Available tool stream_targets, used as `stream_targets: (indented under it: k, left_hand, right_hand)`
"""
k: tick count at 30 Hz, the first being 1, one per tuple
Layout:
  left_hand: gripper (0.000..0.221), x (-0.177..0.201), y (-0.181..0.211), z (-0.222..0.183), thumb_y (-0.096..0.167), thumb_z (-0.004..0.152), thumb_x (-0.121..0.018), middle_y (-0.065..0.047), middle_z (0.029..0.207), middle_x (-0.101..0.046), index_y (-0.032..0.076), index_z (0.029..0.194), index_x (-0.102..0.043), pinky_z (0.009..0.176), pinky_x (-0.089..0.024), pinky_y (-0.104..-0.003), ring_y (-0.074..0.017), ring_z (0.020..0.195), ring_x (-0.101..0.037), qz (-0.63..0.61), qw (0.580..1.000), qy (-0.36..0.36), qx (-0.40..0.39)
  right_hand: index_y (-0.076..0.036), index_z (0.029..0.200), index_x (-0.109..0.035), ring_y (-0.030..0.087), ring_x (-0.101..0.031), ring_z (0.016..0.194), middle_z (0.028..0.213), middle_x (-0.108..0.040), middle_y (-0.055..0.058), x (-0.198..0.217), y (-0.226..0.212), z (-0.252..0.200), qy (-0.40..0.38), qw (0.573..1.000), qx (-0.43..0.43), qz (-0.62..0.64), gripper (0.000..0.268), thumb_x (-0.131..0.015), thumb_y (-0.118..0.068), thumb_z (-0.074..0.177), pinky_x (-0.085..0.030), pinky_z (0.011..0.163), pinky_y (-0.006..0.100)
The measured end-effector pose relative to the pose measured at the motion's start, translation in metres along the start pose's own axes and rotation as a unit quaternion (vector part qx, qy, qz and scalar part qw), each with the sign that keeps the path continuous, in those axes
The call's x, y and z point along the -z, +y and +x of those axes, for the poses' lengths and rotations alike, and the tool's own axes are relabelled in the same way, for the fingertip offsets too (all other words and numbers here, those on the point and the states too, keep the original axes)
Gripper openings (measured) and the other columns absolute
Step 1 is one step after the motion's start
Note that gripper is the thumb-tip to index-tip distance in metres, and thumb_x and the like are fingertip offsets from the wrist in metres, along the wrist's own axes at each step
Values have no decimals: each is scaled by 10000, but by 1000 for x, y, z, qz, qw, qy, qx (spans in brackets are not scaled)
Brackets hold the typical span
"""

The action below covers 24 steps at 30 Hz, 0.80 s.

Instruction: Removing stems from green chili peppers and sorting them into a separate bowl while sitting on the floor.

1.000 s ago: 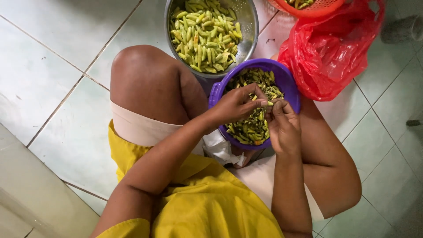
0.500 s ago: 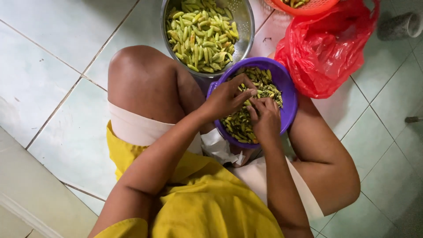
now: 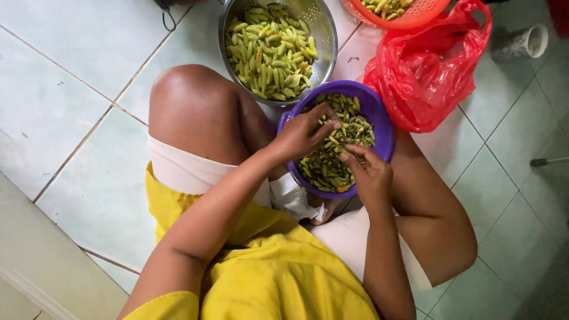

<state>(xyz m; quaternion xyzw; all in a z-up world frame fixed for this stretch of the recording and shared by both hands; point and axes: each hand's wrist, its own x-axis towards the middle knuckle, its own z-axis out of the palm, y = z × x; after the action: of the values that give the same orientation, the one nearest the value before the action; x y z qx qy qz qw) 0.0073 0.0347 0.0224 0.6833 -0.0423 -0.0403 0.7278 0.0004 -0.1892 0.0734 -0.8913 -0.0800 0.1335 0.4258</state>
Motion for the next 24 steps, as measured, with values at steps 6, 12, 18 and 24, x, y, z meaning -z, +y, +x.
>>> stream_targets:
  k: [6,12,18,24]
  left_hand:
    - [245,-21,-18,1,332,1082,-540,-74,527,-621,103,1158,-580,544,-495,-368,-257,471,-631,-30,999,-43,3]
    - [236,-27,-2,-14,301,1107,-505,-45,510,-585,74,1114,-569,528,-472,-309,-172,440,-574,-83,995,-46,-19]
    - [193,-37,-5,-12,271,1124,-468,-11,503,-580,91,1105,-536,533,-476,-267,-129,431,-568,-164,986,-24,-37]
    - [298,-43,-11,-11,294,1167,-278,0,503,-524,110,1104,-504,552,-444,-254,-89,448,-493,-225,972,-2,-71]
  right_hand:
    - [51,1253,-712,188,-702,1001,1021,-764,202,7,-16,-8,32,994,14,106,265,-710,-2,994,-609,874,381]
    - [18,1182,-750,113,-696,897,936,-764,140,3,-20,-5,97,990,39,91,212,-756,-10,972,-628,841,325]
    - [21,1144,-748,96,-703,825,858,-744,105,-6,-23,-7,149,981,46,112,191,-783,-46,969,-632,806,293]
    - [22,1105,-731,105,-731,827,866,-750,93,-29,-17,1,184,969,60,154,195,-812,-57,946,-635,814,285]
